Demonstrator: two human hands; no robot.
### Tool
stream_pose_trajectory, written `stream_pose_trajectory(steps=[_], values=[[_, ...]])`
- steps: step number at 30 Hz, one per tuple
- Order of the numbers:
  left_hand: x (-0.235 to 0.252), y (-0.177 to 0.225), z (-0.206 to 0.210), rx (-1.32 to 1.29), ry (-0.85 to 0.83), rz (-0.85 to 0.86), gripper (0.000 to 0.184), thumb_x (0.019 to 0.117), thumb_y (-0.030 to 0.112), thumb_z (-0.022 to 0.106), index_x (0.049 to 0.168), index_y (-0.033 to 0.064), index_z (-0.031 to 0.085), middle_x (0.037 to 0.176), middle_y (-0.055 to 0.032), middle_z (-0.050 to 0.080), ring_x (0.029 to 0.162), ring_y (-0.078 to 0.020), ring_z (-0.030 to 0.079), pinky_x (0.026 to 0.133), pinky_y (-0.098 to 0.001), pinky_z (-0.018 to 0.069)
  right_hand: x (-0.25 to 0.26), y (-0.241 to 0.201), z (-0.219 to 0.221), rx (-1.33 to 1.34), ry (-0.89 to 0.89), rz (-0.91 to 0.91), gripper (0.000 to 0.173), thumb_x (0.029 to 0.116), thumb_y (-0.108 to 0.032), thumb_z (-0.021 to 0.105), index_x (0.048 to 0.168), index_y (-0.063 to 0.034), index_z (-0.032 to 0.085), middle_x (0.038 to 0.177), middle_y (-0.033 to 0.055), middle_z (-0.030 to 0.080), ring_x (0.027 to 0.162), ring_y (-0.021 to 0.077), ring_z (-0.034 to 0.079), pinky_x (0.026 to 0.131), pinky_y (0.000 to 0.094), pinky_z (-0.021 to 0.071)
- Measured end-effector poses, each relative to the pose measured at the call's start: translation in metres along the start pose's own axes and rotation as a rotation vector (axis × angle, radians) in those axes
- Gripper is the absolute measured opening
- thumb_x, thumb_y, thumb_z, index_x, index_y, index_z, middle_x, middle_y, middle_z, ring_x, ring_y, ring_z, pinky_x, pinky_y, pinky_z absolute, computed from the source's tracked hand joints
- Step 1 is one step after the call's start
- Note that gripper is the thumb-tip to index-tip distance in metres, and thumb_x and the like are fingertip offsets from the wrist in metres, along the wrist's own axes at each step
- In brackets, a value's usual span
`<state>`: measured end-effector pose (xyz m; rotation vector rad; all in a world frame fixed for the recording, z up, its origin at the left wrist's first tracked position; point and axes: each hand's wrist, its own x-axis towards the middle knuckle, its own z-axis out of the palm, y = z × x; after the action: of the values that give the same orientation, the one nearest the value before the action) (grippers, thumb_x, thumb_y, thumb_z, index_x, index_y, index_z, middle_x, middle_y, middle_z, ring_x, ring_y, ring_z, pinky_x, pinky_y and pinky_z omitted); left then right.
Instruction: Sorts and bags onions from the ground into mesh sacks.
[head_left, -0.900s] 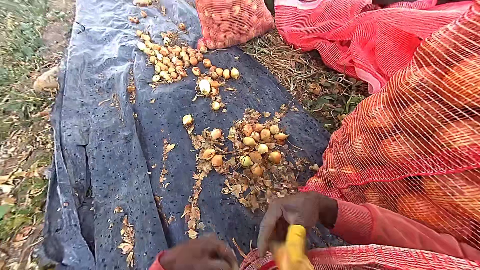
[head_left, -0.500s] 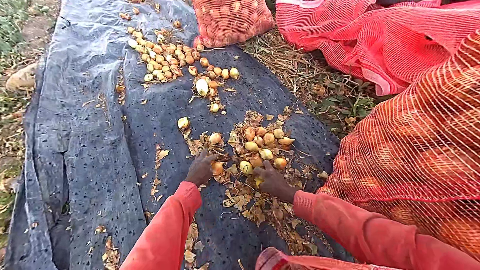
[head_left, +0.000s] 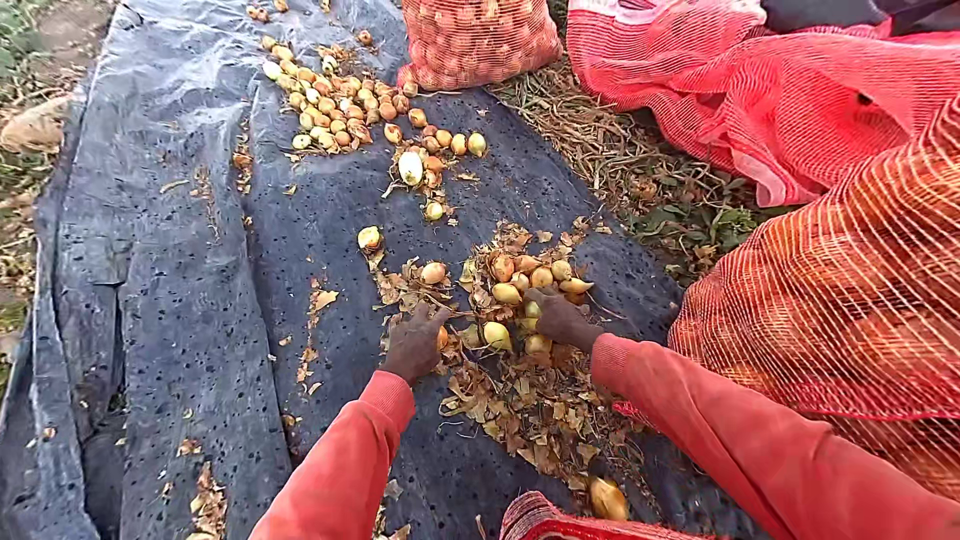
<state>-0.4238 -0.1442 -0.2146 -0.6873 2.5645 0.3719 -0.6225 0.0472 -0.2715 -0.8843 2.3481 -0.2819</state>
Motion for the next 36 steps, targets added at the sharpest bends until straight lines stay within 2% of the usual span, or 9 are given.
stream_pose_trajectory(steps=[5, 9, 10, 12, 16, 22, 26, 30, 36], values=[[0.007, 0.005, 0.021, 0.078, -0.130, -0.048, 0.055, 0.0945, 0.017, 0.064, 0.148, 0.0180, 0.053, 0.161, -0.0220, 0.032, 0.114, -0.0425, 0.064, 0.092, -0.0563, 0.0545, -0.011, 0.025, 0.014, 0.262, 0.153, -0.075, 0.049, 0.0844, 0.007, 0.065, 0.131, -0.0082, 0.063, 0.134, 0.0234, 0.059, 0.118, 0.0425, 0.061, 0.093, 0.0610, 0.0523], [0.001, -0.002, 0.014, 0.072, -0.166, -0.137, 0.054, 0.0974, 0.019, 0.059, 0.150, 0.0219, 0.050, 0.159, -0.0258, 0.035, 0.115, -0.0453, 0.063, 0.090, -0.0592, 0.0535, -0.035, 0.049, -0.027, 0.716, 0.454, 0.016, 0.016, 0.0944, -0.004, 0.046, 0.097, -0.0006, 0.061, 0.080, 0.0102, 0.059, 0.067, 0.0193, 0.059, 0.060, 0.0382, 0.0503], [-0.001, -0.001, 0.010, 0.058, -0.131, -0.143, 0.046, 0.1010, 0.021, 0.054, 0.147, 0.0238, 0.054, 0.157, -0.0267, 0.036, 0.114, -0.0453, 0.064, 0.090, -0.0585, 0.0540, -0.042, 0.053, -0.041, 0.627, 0.410, 0.080, 0.014, 0.0974, -0.005, 0.049, 0.098, 0.0013, 0.062, 0.079, 0.0142, 0.060, 0.067, 0.0246, 0.059, 0.061, 0.0436, 0.0495], [-0.002, 0.009, 0.002, 0.013, 0.035, -0.117, 0.036, 0.1026, 0.021, 0.053, 0.137, 0.0231, 0.063, 0.156, -0.0283, 0.036, 0.109, -0.0447, 0.066, 0.087, -0.0559, 0.0555, -0.050, 0.053, -0.057, 0.281, 0.204, 0.215, 0.020, 0.0980, -0.009, 0.057, 0.113, -0.0004, 0.067, 0.099, 0.0250, 0.067, 0.091, 0.0421, 0.066, 0.078, 0.0629, 0.0509], [0.012, 0.049, 0.004, -0.109, 0.273, 0.167, 0.026, 0.1006, 0.020, 0.059, 0.123, 0.0194, 0.073, 0.155, -0.0295, 0.038, 0.106, -0.0437, 0.067, 0.082, -0.0554, 0.0575, -0.043, 0.022, -0.033, -0.166, -0.145, 0.234, 0.054, 0.0895, -0.018, 0.070, 0.141, -0.0246, 0.058, 0.123, 0.0236, 0.067, 0.112, 0.0479, 0.065, 0.084, 0.0685, 0.0511], [0.031, 0.078, 0.028, -0.015, -0.038, 0.278, 0.049, 0.0879, 0.011, 0.074, 0.136, 0.0212, 0.066, 0.166, -0.0220, 0.022, 0.125, -0.0464, 0.055, 0.093, -0.0571, 0.0537, -0.037, 0.026, -0.018, -0.260, -0.321, 0.124, 0.058, 0.0906, -0.016, 0.070, 0.146, -0.0256, 0.057, 0.133, 0.0250, 0.063, 0.120, 0.0481, 0.060, 0.092, 0.0681, 0.0489], [0.033, 0.081, 0.020, -0.044, -0.070, 0.216, 0.055, 0.0885, 0.004, 0.068, 0.142, 0.0136, 0.059, 0.167, -0.0266, 0.018, 0.131, -0.0544, 0.049, 0.096, -0.0627, 0.0506, -0.059, 0.010, -0.044, -0.023, -0.152, 0.166, 0.060, 0.0894, -0.016, 0.070, 0.147, -0.0223, 0.056, 0.153, 0.0310, 0.039, 0.127, 0.0485, 0.055, 0.099, 0.0630, 0.0499], [0.026, 0.075, 0.020, -0.060, -0.096, 0.168, 0.061, 0.0876, 0.022, 0.077, 0.144, 0.0133, 0.057, 0.167, -0.0272, 0.015, 0.137, -0.0529, 0.043, 0.100, -0.0612, 0.0493, -0.062, -0.033, -0.026, -0.158, -0.215, 0.032, 0.067, 0.0842, -0.008, 0.074, 0.147, -0.0102, 0.053, 0.164, 0.0317, 0.017, 0.138, 0.0559, 0.040, 0.100, 0.0662, 0.0480], [-0.017, 0.039, 0.028, -0.400, 0.012, -0.025, 0.074, 0.0757, 0.056, 0.084, 0.136, 0.0189, 0.063, 0.162, -0.0295, 0.025, 0.131, -0.0472, 0.053, 0.101, -0.0574, 0.0512, -0.047, -0.031, 0.001, -0.302, -0.291, 0.035, 0.072, 0.0870, -0.005, 0.072, 0.153, -0.0157, 0.047, 0.163, 0.0338, 0.021, 0.128, 0.0630, 0.045, 0.094, 0.0725, 0.0473]])
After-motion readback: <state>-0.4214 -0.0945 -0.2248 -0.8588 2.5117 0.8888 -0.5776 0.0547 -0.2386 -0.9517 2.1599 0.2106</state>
